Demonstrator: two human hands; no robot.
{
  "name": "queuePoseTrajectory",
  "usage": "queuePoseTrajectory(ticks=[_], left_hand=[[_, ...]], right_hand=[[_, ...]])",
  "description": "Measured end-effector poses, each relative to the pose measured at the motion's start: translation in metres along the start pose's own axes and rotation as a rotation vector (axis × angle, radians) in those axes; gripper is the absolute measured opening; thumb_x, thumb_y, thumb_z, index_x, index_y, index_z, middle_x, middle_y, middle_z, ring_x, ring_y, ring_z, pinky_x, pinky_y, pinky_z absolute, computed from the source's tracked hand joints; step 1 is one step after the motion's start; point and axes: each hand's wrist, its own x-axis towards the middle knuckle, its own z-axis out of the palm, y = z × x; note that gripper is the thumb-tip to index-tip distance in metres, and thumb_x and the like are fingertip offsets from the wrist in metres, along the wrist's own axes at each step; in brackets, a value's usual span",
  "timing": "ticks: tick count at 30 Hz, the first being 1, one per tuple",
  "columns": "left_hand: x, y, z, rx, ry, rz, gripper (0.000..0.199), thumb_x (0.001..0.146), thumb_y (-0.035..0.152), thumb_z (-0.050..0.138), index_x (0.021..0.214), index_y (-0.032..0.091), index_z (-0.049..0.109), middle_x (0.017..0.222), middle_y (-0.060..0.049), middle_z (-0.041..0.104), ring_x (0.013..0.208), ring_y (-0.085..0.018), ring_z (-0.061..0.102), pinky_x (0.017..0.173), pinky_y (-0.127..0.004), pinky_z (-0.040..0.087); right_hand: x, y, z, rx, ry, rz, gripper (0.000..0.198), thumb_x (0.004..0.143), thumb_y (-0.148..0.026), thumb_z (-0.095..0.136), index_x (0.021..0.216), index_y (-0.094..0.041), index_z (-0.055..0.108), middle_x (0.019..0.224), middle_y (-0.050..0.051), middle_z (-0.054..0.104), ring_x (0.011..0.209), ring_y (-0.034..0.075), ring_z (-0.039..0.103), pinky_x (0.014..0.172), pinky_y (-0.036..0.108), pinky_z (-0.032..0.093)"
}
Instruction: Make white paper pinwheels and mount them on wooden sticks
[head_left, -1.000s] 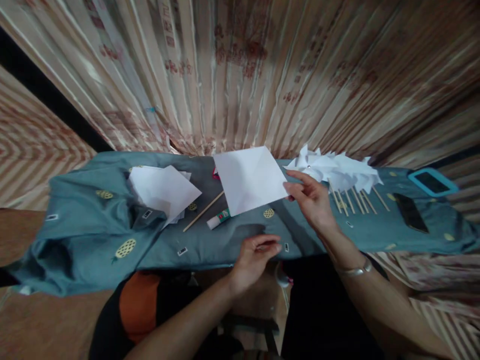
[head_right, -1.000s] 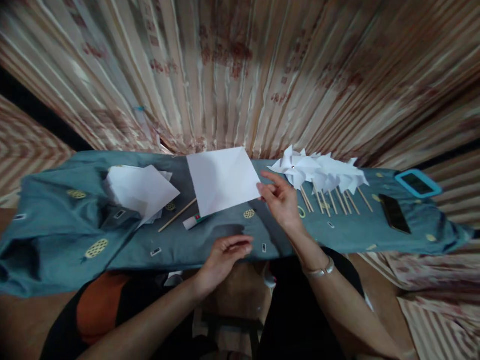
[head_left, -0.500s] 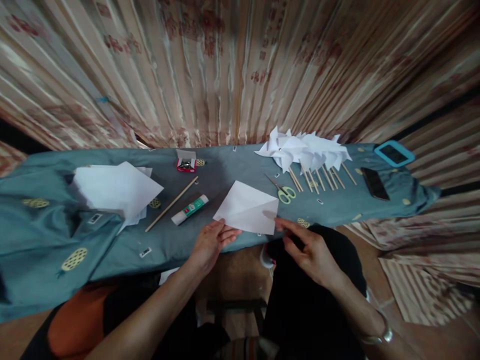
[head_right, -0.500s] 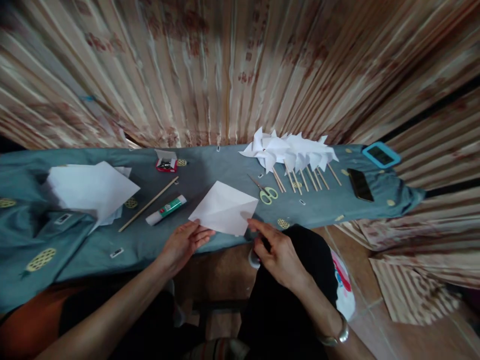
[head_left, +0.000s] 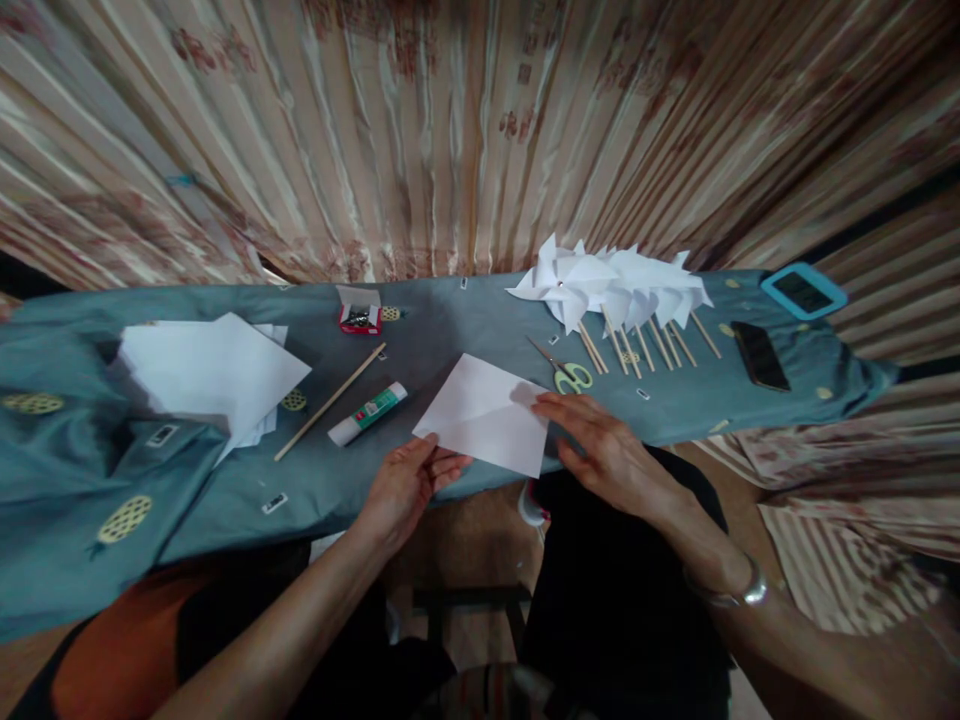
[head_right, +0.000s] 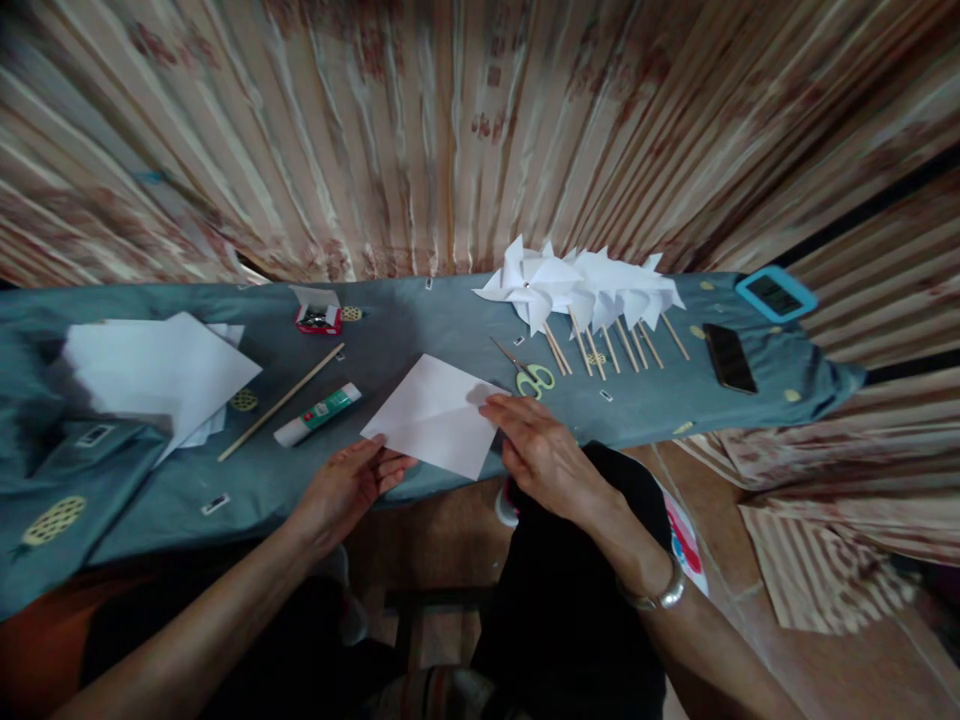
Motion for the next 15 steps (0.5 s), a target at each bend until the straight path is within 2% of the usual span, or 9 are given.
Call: queuePoseTrajectory(ticks=[1, 3, 5, 8, 10, 11, 13, 15], left_hand=[[0.000, 0.001, -0.001, -0.008, 0.001, -0.002, 0.036, 0.099, 0.006, 0.041, 0.068, 0.010, 0.059, 0.063, -0.007, 0.069, 0.058, -0.013, 0.071, 0.057, -0.018, 0.056], [0.000, 0.001, -0.003, -0.022, -0.004, -0.001, 0.036, 0.098, 0.007, 0.042, 0.067, 0.010, 0.060, 0.063, -0.008, 0.070, 0.059, -0.013, 0.072, 0.058, -0.019, 0.056], [-0.001, -0.001, -0.005, -0.014, -0.028, -0.010, 0.037, 0.100, 0.011, 0.041, 0.070, 0.010, 0.063, 0.067, -0.009, 0.072, 0.061, -0.014, 0.072, 0.058, -0.020, 0.056], [-0.007, -0.008, -0.012, 0.140, -0.132, 0.011, 0.039, 0.100, 0.022, 0.041, 0.077, 0.009, 0.070, 0.065, -0.009, 0.072, 0.056, -0.014, 0.069, 0.052, -0.019, 0.053], [-0.012, -0.014, -0.017, 0.386, -0.215, 0.191, 0.031, 0.096, 0.025, 0.051, 0.078, 0.012, 0.072, 0.063, -0.007, 0.071, 0.054, -0.015, 0.068, 0.053, -0.021, 0.053], [-0.013, -0.016, -0.019, 0.551, -0.245, 0.356, 0.023, 0.092, 0.024, 0.056, 0.081, 0.014, 0.074, 0.068, -0.007, 0.074, 0.061, -0.017, 0.069, 0.061, -0.024, 0.056], [-0.013, -0.019, -0.023, 0.898, -0.301, 0.725, 0.019, 0.090, 0.024, 0.060, 0.097, 0.016, 0.075, 0.095, -0.010, 0.077, 0.091, -0.023, 0.072, 0.087, -0.035, 0.058], [-0.008, -0.019, -0.024, 1.201, -0.351, 1.030, 0.029, 0.093, 0.020, 0.054, 0.117, 0.015, 0.069, 0.126, -0.014, 0.069, 0.121, -0.029, 0.062, 0.105, -0.046, 0.049]], right_hand=[[-0.001, 0.001, 0.001, -0.002, -0.018, -0.002, 0.048, 0.088, -0.013, 0.052, 0.135, -0.022, 0.058, 0.143, 0.012, 0.058, 0.135, 0.027, 0.053, 0.110, 0.052, 0.047], [-0.001, 0.001, 0.004, 0.029, -0.030, -0.007, 0.041, 0.089, -0.016, 0.053, 0.128, -0.023, 0.063, 0.144, 0.012, 0.057, 0.136, 0.027, 0.051, 0.111, 0.052, 0.046], [0.003, 0.000, 0.007, 0.100, -0.027, 0.007, 0.028, 0.094, -0.021, 0.051, 0.115, -0.023, 0.070, 0.133, 0.011, 0.066, 0.129, 0.025, 0.058, 0.108, 0.048, 0.048], [0.019, 0.000, 0.008, 0.200, -0.041, 0.092, 0.024, 0.097, -0.027, 0.050, 0.107, -0.022, 0.072, 0.111, 0.009, 0.075, 0.107, 0.023, 0.069, 0.097, 0.039, 0.054], [0.034, 0.002, 0.007, 0.232, -0.069, 0.155, 0.024, 0.096, -0.029, 0.051, 0.103, -0.021, 0.073, 0.101, 0.007, 0.076, 0.093, 0.021, 0.071, 0.087, 0.034, 0.054], [0.042, 0.003, 0.007, 0.239, -0.083, 0.179, 0.024, 0.095, -0.030, 0.052, 0.101, -0.020, 0.073, 0.096, 0.006, 0.076, 0.087, 0.020, 0.071, 0.082, 0.032, 0.054], [0.057, 0.007, 0.009, 0.249, -0.107, 0.225, 0.023, 0.094, -0.029, 0.053, 0.097, -0.019, 0.073, 0.088, 0.004, 0.075, 0.079, 0.018, 0.068, 0.074, 0.028, 0.050], [0.069, 0.011, 0.013, 0.257, -0.093, 0.278, 0.021, 0.091, -0.028, 0.055, 0.098, -0.018, 0.073, 0.084, 0.003, 0.074, 0.075, 0.017, 0.066, 0.070, 0.027, 0.048]])
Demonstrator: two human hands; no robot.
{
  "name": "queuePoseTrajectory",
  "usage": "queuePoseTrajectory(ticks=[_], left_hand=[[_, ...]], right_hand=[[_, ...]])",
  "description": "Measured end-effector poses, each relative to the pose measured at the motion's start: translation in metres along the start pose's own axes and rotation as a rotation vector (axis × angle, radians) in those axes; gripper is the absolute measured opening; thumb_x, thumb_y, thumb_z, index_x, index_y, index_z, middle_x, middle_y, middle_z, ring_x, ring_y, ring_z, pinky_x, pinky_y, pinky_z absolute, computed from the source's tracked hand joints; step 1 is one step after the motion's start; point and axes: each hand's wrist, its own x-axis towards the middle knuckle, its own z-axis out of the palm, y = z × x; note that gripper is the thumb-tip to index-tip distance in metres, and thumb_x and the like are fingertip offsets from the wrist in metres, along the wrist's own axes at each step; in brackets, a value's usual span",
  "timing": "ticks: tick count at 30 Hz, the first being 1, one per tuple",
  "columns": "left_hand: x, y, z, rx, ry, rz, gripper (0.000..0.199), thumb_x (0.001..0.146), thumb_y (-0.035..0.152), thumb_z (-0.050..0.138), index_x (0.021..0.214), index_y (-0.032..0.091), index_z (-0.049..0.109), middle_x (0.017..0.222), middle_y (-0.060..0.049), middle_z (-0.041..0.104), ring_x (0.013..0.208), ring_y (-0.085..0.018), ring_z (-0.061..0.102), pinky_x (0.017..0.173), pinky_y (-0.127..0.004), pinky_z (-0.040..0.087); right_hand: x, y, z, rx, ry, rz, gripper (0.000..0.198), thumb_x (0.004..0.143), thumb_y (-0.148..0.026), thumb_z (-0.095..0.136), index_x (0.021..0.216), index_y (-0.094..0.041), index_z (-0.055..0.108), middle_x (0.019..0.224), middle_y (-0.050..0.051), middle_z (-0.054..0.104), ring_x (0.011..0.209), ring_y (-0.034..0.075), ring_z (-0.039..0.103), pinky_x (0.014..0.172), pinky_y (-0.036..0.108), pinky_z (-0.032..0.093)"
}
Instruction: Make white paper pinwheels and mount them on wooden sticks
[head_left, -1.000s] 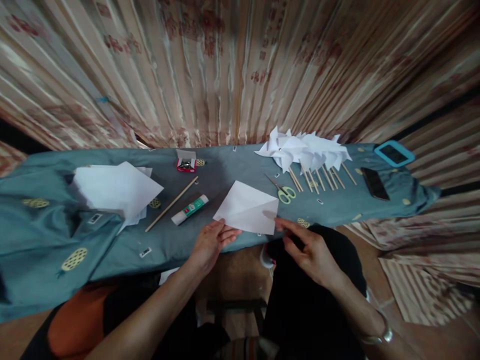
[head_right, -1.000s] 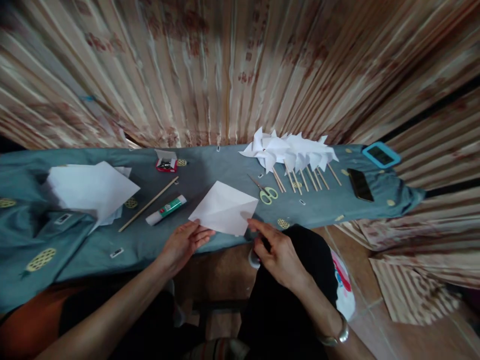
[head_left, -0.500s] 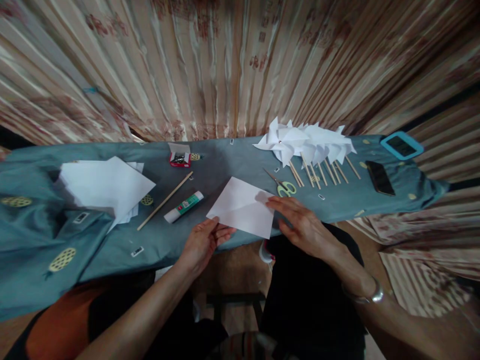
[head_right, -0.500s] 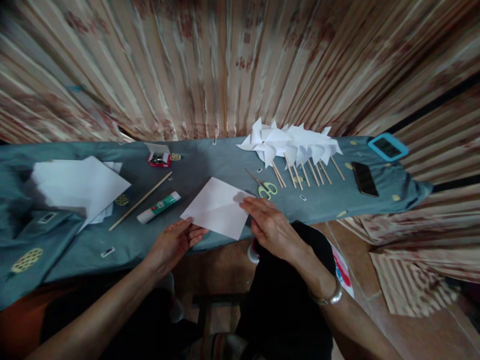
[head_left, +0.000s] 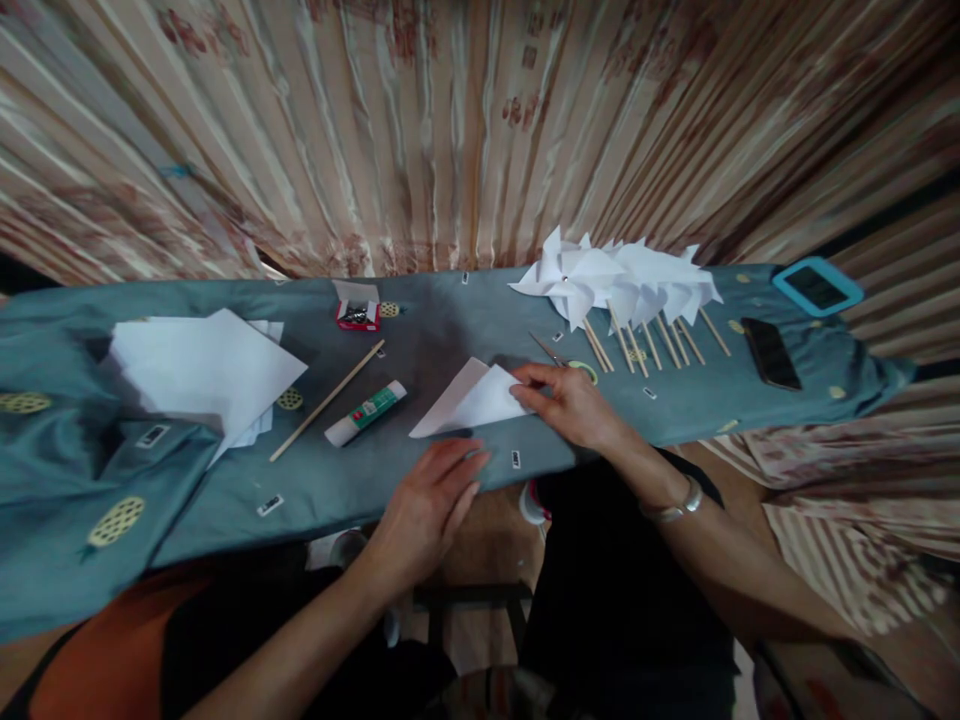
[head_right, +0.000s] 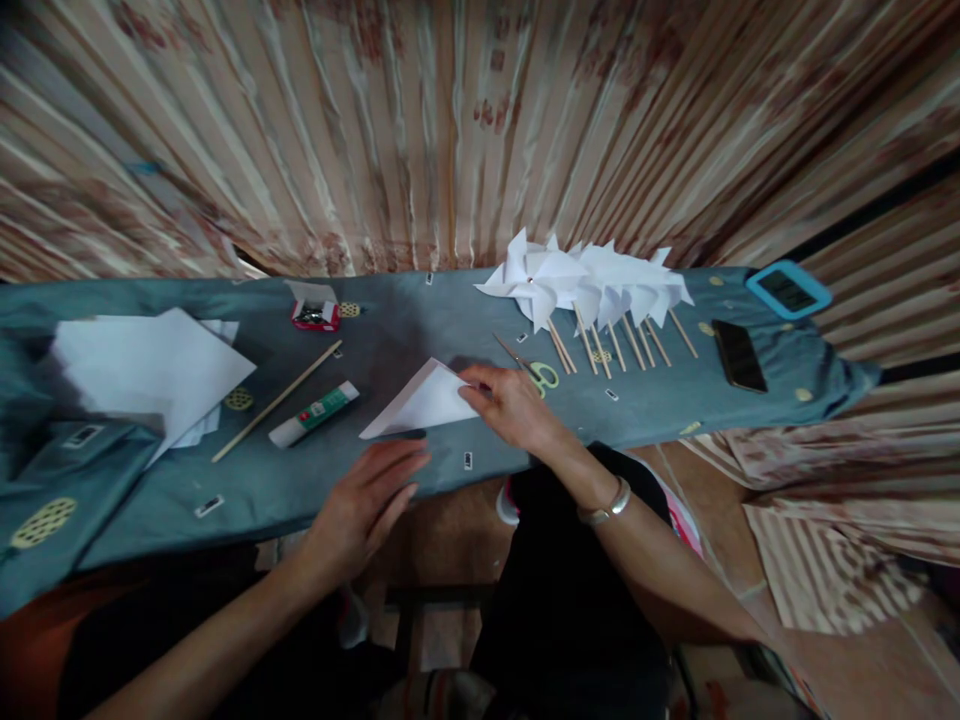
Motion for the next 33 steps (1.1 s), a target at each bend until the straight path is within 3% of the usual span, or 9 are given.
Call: queuePoseTrajectory(ticks=[3, 8, 14, 26, 33], left_hand=[[0.005, -0.009, 0.005, 0.373, -0.060, 0.179, 0.042, 0.093, 0.014, 0.052, 0.135, 0.010, 0.055, 0.148, -0.019, 0.050, 0.143, -0.033, 0.040, 0.115, -0.055, 0.036], [0.008, -0.021, 0.015, 0.644, -0.156, 0.203, 0.058, 0.091, 0.020, 0.060, 0.145, 0.008, 0.040, 0.155, -0.023, 0.040, 0.149, -0.037, 0.028, 0.117, -0.061, 0.029], [0.002, -0.030, 0.020, 0.711, -0.183, 0.219, 0.064, 0.092, 0.029, 0.060, 0.148, 0.007, 0.036, 0.155, -0.023, 0.039, 0.149, -0.040, 0.025, 0.116, -0.062, 0.029], [0.001, -0.035, 0.020, 0.740, -0.168, 0.238, 0.068, 0.093, 0.035, 0.060, 0.149, 0.007, 0.034, 0.156, -0.023, 0.038, 0.152, -0.039, 0.011, 0.117, -0.061, 0.029], [0.001, -0.035, 0.019, 0.746, -0.196, 0.212, 0.067, 0.093, 0.037, 0.059, 0.149, 0.009, 0.035, 0.158, -0.022, 0.034, 0.152, -0.041, 0.012, 0.115, -0.063, 0.030]], right_hand=[[0.014, 0.004, 0.008, 0.026, 0.064, 0.049, 0.026, 0.088, -0.026, 0.060, 0.111, -0.018, 0.069, 0.086, 0.003, 0.074, 0.072, 0.017, 0.065, 0.068, 0.026, 0.047], [0.021, 0.016, 0.026, -0.016, 0.175, 0.036, 0.035, 0.088, -0.027, 0.060, 0.120, -0.017, 0.067, 0.092, 0.006, 0.075, 0.076, 0.019, 0.066, 0.076, 0.031, 0.051], [0.021, 0.028, 0.042, -0.045, 0.275, -0.009, 0.037, 0.087, -0.026, 0.060, 0.123, -0.018, 0.066, 0.094, 0.006, 0.076, 0.086, 0.022, 0.069, 0.082, 0.035, 0.055], [0.021, 0.036, 0.053, -0.079, 0.307, -0.067, 0.032, 0.090, -0.025, 0.059, 0.119, -0.015, 0.067, 0.097, 0.009, 0.075, 0.086, 0.022, 0.069, 0.084, 0.035, 0.056], [0.024, 0.036, 0.058, -0.091, 0.322, -0.032, 0.031, 0.090, -0.026, 0.058, 0.118, -0.017, 0.067, 0.096, 0.007, 0.075, 0.085, 0.022, 0.068, 0.084, 0.036, 0.056]])
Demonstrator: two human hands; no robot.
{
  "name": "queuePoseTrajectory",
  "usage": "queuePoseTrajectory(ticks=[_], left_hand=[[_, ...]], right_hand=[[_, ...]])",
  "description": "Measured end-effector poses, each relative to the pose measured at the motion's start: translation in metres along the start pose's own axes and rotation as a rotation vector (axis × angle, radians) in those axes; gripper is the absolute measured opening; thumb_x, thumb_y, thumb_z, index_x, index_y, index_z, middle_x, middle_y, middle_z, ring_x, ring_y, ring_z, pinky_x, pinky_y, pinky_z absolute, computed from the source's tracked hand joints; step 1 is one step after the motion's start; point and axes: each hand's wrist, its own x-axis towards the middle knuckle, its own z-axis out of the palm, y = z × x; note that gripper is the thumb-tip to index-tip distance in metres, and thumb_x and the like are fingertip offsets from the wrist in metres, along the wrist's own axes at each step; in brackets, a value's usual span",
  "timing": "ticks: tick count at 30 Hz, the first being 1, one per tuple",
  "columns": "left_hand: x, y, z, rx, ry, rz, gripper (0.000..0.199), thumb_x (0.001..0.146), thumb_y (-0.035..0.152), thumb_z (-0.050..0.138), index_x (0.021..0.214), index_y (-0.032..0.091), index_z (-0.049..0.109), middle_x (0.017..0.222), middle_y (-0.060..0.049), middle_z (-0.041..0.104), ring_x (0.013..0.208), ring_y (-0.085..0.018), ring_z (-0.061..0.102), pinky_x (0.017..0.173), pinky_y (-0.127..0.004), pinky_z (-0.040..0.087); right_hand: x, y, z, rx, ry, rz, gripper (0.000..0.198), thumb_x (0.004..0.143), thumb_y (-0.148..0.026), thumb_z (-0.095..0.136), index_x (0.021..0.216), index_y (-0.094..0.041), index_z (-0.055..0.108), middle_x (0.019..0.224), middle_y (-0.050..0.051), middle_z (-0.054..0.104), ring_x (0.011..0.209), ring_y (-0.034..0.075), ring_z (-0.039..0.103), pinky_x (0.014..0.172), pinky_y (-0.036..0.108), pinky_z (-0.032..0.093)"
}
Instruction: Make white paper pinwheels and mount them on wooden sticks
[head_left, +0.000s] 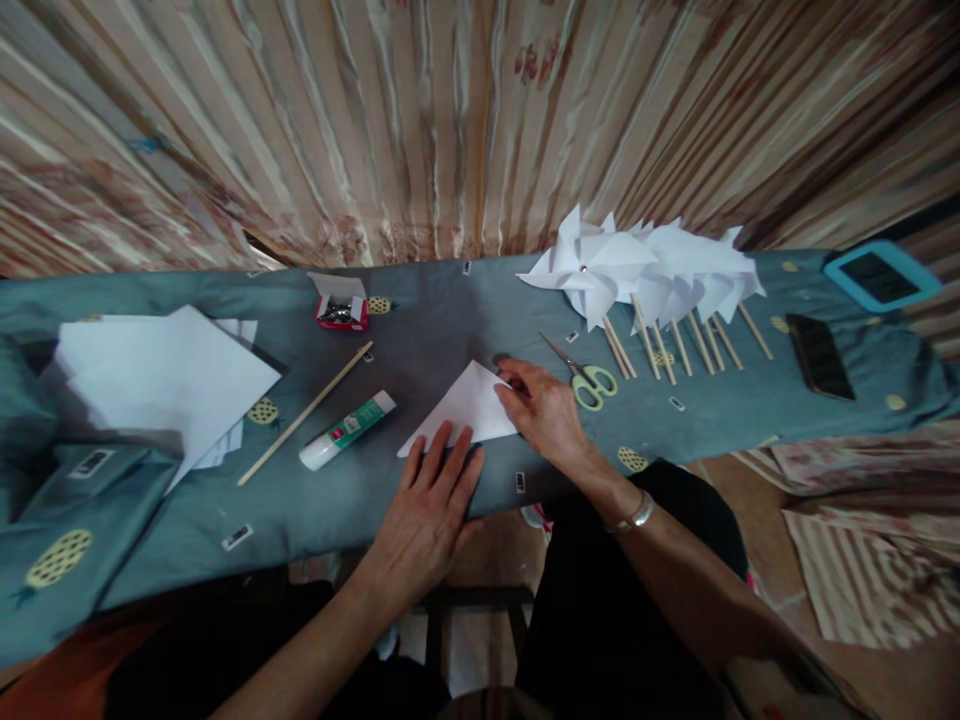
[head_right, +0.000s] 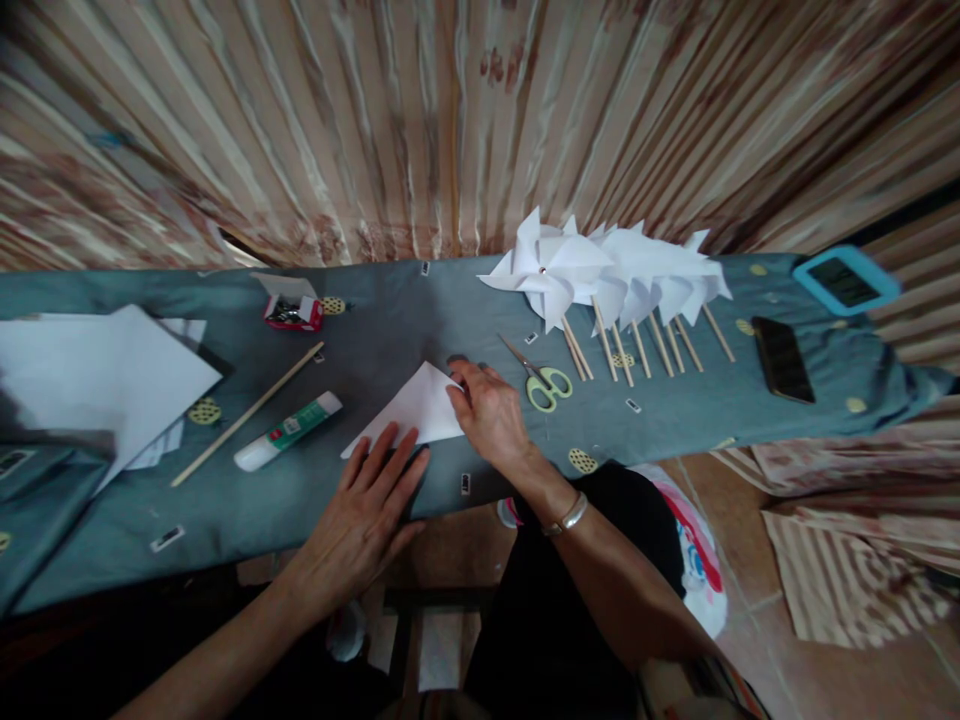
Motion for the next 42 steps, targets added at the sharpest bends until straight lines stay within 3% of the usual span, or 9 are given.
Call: queuePoseTrajectory(ticks=[9, 25, 29, 34, 42], left_hand=[[0.002, 0.001, 0.000, 0.021, 0.017, -0.002, 0.071, 0.087, 0.036, 0.068, 0.146, 0.008, 0.039, 0.155, -0.024, 0.039, 0.146, -0.046, 0.028, 0.114, -0.064, 0.032], [0.003, 0.001, -0.001, 0.029, -0.019, -0.016, 0.070, 0.089, 0.036, 0.063, 0.146, 0.005, 0.038, 0.154, -0.025, 0.041, 0.146, -0.045, 0.029, 0.114, -0.063, 0.032], [0.003, 0.002, -0.002, 0.041, -0.028, -0.025, 0.067, 0.092, 0.037, 0.059, 0.147, 0.005, 0.037, 0.154, -0.024, 0.040, 0.147, -0.043, 0.028, 0.115, -0.062, 0.032], [0.005, 0.003, -0.002, 0.055, -0.042, -0.033, 0.069, 0.091, 0.037, 0.059, 0.147, 0.004, 0.036, 0.154, -0.025, 0.040, 0.146, -0.044, 0.029, 0.115, -0.063, 0.031], [0.007, 0.003, -0.002, 0.062, -0.069, -0.046, 0.069, 0.091, 0.038, 0.058, 0.147, 0.004, 0.038, 0.154, -0.024, 0.040, 0.145, -0.044, 0.030, 0.115, -0.063, 0.031]], right_hand=[[0.000, 0.001, 0.002, -0.004, 0.010, -0.005, 0.029, 0.091, -0.027, 0.057, 0.117, -0.019, 0.066, 0.095, 0.007, 0.075, 0.084, 0.022, 0.068, 0.083, 0.036, 0.055], [-0.001, 0.001, 0.004, -0.090, 0.023, -0.075, 0.030, 0.095, -0.028, 0.052, 0.120, -0.016, 0.064, 0.096, 0.009, 0.074, 0.089, 0.025, 0.067, 0.085, 0.039, 0.056], [-0.007, -0.005, 0.002, -0.138, 0.017, -0.135, 0.039, 0.096, -0.033, 0.050, 0.129, -0.013, 0.058, 0.113, 0.014, 0.072, 0.104, 0.029, 0.064, 0.095, 0.045, 0.052], [-0.025, -0.014, 0.005, -0.163, 0.013, -0.184, 0.057, 0.095, -0.044, 0.053, 0.142, -0.012, 0.047, 0.140, 0.018, 0.057, 0.129, 0.033, 0.053, 0.107, 0.051, 0.044], [-0.040, -0.018, 0.011, -0.192, 0.000, -0.184, 0.062, 0.095, -0.043, 0.049, 0.146, -0.009, 0.039, 0.151, 0.023, 0.046, 0.138, 0.032, 0.045, 0.113, 0.052, 0.036]])
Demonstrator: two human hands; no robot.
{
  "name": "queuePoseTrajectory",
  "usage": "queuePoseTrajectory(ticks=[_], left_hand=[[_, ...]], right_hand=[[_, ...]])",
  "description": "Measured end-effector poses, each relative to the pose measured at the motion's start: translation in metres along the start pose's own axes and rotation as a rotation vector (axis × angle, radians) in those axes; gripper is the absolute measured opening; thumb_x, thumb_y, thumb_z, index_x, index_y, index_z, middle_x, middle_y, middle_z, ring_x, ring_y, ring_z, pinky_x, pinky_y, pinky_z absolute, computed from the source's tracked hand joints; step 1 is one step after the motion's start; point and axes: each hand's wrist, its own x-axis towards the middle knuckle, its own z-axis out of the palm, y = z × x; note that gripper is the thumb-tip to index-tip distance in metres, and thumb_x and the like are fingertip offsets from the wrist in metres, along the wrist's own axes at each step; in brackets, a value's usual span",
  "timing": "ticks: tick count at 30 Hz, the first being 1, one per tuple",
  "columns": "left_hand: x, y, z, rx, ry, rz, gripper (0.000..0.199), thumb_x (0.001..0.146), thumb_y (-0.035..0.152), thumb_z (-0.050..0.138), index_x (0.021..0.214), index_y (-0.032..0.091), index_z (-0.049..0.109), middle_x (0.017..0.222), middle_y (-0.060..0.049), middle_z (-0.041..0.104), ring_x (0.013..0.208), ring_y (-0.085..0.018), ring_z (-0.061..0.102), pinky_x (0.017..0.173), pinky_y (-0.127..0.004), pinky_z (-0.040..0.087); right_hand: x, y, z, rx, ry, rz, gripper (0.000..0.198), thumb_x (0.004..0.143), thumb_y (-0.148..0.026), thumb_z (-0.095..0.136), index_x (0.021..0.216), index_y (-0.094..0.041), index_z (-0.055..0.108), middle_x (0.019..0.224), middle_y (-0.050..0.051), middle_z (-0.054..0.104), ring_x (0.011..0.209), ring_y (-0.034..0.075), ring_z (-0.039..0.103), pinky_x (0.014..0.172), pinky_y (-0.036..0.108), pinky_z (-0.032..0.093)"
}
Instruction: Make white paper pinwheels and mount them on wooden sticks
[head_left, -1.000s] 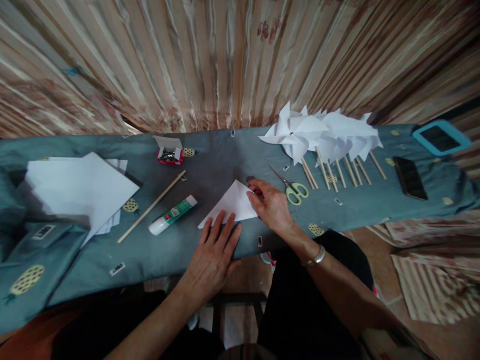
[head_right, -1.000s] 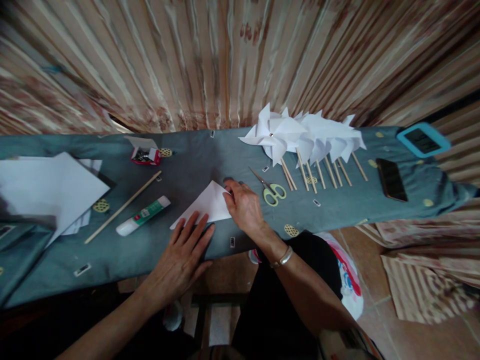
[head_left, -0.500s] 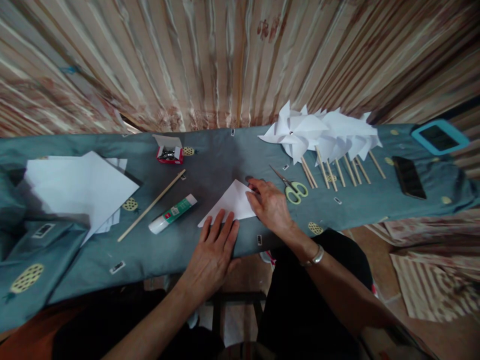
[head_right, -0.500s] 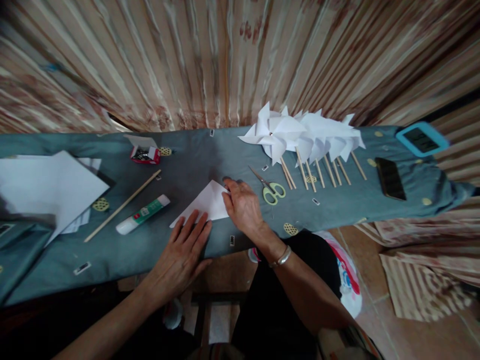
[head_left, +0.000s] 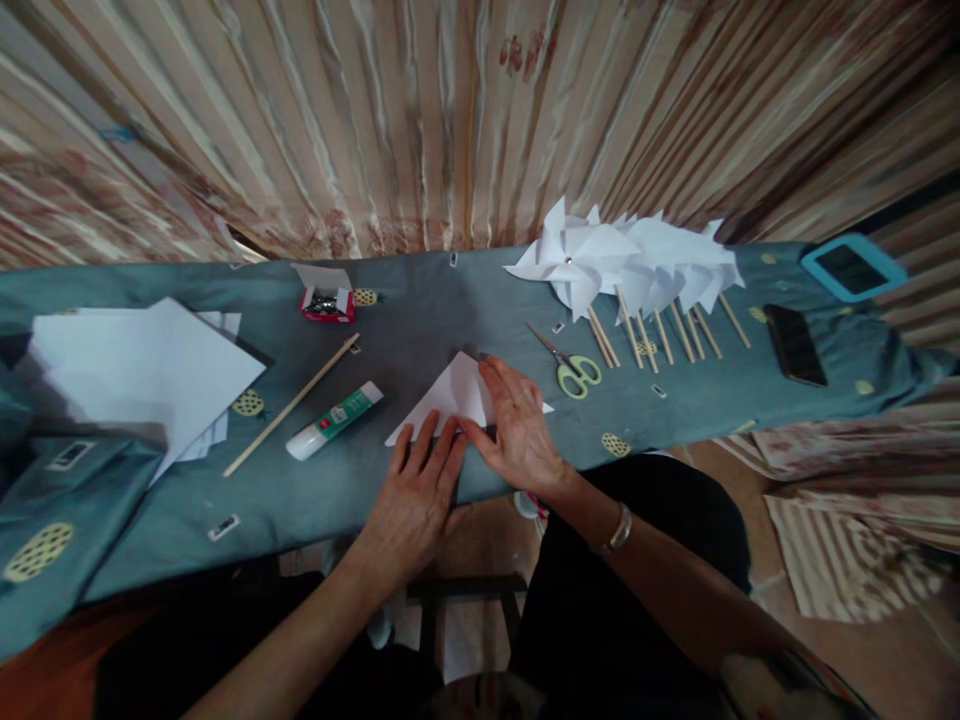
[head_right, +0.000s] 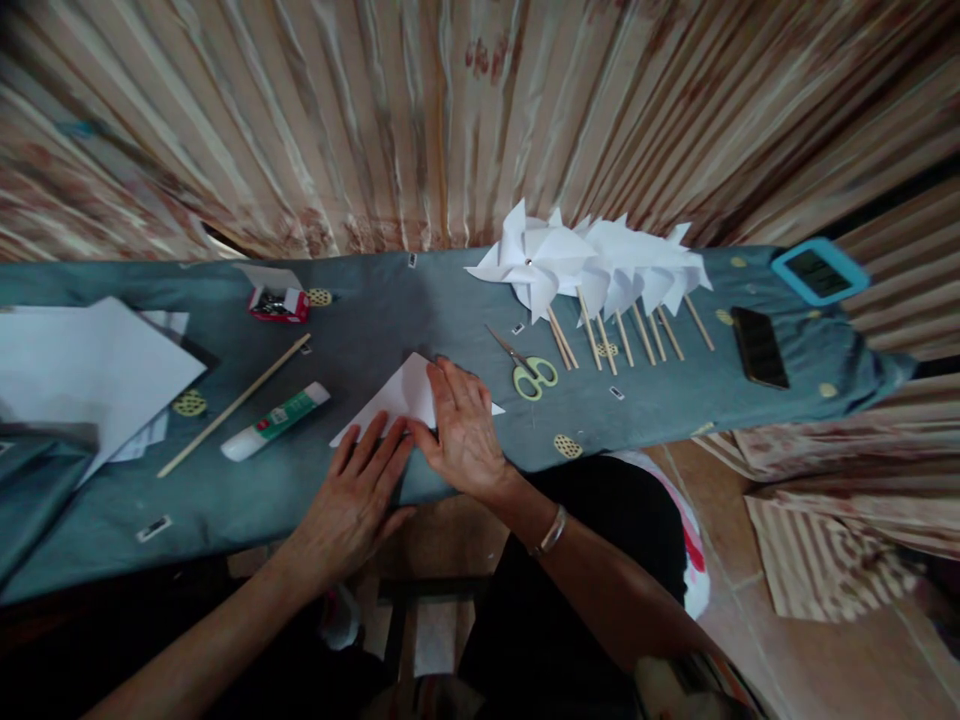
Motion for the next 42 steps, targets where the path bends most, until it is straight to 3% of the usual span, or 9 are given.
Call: queuePoseTrajectory(ticks=[6, 12, 20, 30, 42], left_hand=[[0.000, 0.000, 0.000, 0.024, 0.029, 0.013, 0.067, 0.088, 0.038, 0.063, 0.142, 0.003, 0.045, 0.151, -0.025, 0.044, 0.142, -0.045, 0.035, 0.114, -0.062, 0.034], [0.001, -0.001, -0.001, -0.006, 0.011, -0.001, 0.072, 0.087, 0.039, 0.065, 0.145, 0.004, 0.041, 0.153, -0.024, 0.043, 0.144, -0.045, 0.034, 0.114, -0.062, 0.033], [0.003, 0.000, -0.005, -0.036, 0.000, 0.013, 0.066, 0.086, 0.032, 0.067, 0.147, 0.022, 0.044, 0.153, -0.010, 0.047, 0.144, -0.047, 0.031, 0.112, -0.068, 0.032], [-0.024, -0.014, -0.008, 0.031, 0.038, 0.024, 0.066, 0.090, 0.030, 0.060, 0.147, 0.004, 0.040, 0.152, -0.022, 0.044, 0.144, -0.040, 0.035, 0.113, -0.055, 0.040], [-0.052, -0.025, -0.014, 0.068, 0.131, -0.014, 0.062, 0.094, 0.032, 0.053, 0.148, 0.007, 0.037, 0.147, -0.021, 0.052, 0.138, -0.036, 0.046, 0.110, -0.052, 0.042]], right_hand=[[-0.009, 0.016, -0.007, -0.017, 0.021, 0.047, 0.061, 0.097, -0.042, 0.047, 0.150, -0.014, 0.033, 0.153, 0.021, 0.043, 0.143, 0.031, 0.039, 0.116, 0.054, 0.030], [-0.022, 0.040, -0.020, -0.069, 0.050, 0.125, 0.059, 0.097, -0.039, 0.047, 0.151, -0.020, 0.032, 0.154, 0.018, 0.042, 0.144, 0.031, 0.037, 0.113, 0.057, 0.031], [-0.034, 0.061, -0.028, -0.109, 0.088, 0.180, 0.058, 0.097, -0.038, 0.046, 0.150, -0.018, 0.035, 0.155, 0.019, 0.040, 0.144, 0.032, 0.036, 0.112, 0.055, 0.033], [-0.034, 0.063, -0.028, -0.091, 0.072, 0.182, 0.057, 0.097, -0.039, 0.045, 0.149, -0.017, 0.037, 0.154, 0.020, 0.041, 0.144, 0.032, 0.037, 0.112, 0.056, 0.032], [-0.038, 0.075, -0.033, -0.107, 0.120, 0.196, 0.048, 0.097, -0.027, 0.042, 0.143, -0.013, 0.046, 0.150, 0.021, 0.046, 0.142, 0.031, 0.041, 0.111, 0.055, 0.036]])
